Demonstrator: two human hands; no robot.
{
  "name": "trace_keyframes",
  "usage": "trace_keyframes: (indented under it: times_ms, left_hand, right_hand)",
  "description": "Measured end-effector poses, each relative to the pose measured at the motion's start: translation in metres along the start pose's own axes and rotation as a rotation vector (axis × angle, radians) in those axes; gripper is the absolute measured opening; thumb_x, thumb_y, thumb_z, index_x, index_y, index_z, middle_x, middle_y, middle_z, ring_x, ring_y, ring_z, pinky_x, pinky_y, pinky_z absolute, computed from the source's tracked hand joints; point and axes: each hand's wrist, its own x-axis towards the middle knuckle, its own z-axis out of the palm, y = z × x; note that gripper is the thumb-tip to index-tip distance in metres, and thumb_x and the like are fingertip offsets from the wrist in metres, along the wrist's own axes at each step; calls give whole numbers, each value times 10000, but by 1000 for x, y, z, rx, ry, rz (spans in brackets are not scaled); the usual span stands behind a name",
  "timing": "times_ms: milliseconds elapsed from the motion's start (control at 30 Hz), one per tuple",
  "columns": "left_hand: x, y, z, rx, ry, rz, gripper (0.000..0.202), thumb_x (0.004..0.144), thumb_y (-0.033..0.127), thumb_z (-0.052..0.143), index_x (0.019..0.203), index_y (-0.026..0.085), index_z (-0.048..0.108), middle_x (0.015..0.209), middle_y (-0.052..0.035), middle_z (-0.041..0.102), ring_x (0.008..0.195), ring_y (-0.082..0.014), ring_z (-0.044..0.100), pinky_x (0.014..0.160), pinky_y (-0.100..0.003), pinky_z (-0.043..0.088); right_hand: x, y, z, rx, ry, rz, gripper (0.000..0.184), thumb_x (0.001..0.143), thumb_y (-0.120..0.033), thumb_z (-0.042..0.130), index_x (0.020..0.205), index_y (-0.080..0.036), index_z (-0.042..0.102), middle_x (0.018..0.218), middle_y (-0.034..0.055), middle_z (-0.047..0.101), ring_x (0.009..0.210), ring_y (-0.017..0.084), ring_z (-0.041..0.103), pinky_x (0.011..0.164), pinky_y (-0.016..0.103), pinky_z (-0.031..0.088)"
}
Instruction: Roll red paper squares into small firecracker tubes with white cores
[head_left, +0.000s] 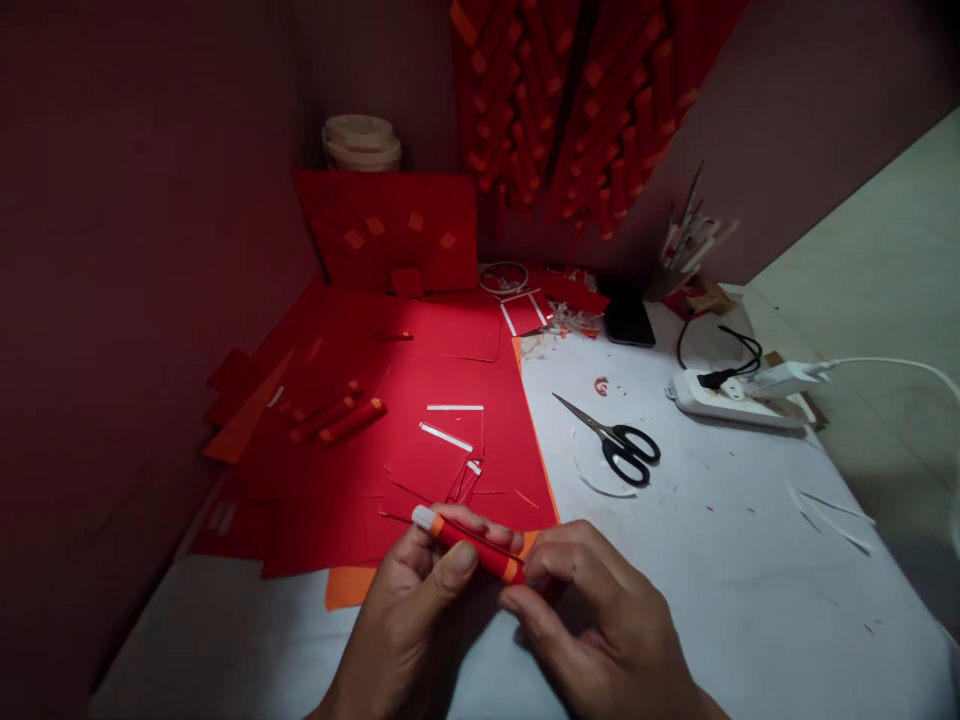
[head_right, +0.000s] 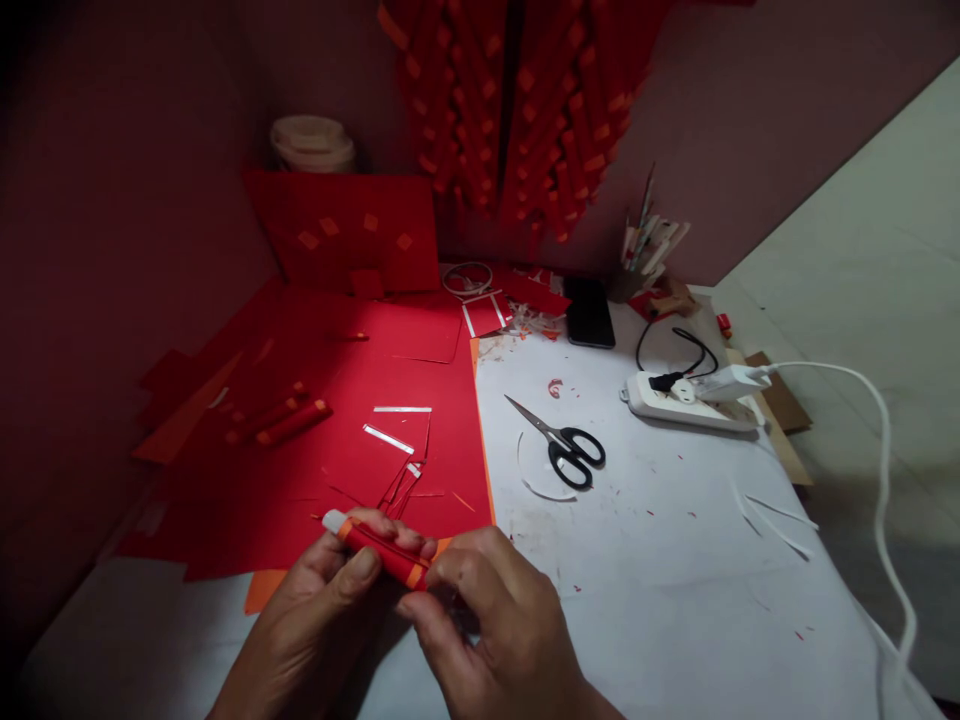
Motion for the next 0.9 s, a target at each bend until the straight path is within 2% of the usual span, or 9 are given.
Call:
trace_keyframes:
  times_ms: [133,333,467,633,800,900]
  left_hand:
    - [1,-1,3,-22,2,-4,107,805,224,789,883,185,727,912,-74,780,879,-203,725,846,-309,555]
    - [3,-3,6,22,26,22,100,824,221,764,903,169,733,929,-90,774,843,-215,721,842,-346,558]
    - [4,-5,5,34,45,23,136,813,230,773,924,163,730,931,-88,767,857,-221,715,836,-342,553]
    - [3,-7,6,53,47,27,174,818,251,772,957,159,722,947,-94,770,890,-214,716,864,-328,544]
    - [2,-8,3,207,105,98,150,852,280,740,970,196,700,1012,-78,770,952,-199,704,864,-288,534]
    - [2,-9,1,341,126,144,157,866,304,721,992,215,695,1036,-61,761,998,-205,690,891,-285,521]
  right_hand:
    - [0,1,1,-2,33,-69,149,876,-97,643,975,-207,625,871,38,666,773,162,688,677,264,599]
    - [-4,4,2,-44,54,-53,209,890,-116,653,1085,-185,624,957,60,693,750,138,707,636,193,606]
    - [-3,4,5,-86,60,-45,159,897,-111,632,1040,-179,626,910,55,690,743,141,711,636,189,607]
    - [-3,4,7,-199,82,-119,158,894,-87,597,1026,-173,602,860,60,685,716,165,696,634,253,611]
    - [-4,7,6,-279,75,-175,142,901,-108,615,1035,-157,616,857,94,685,744,204,688,615,303,610]
    - [-4,5,6,-284,140,-228,191,913,-116,596,1097,-143,637,856,103,689,709,201,673,579,306,602]
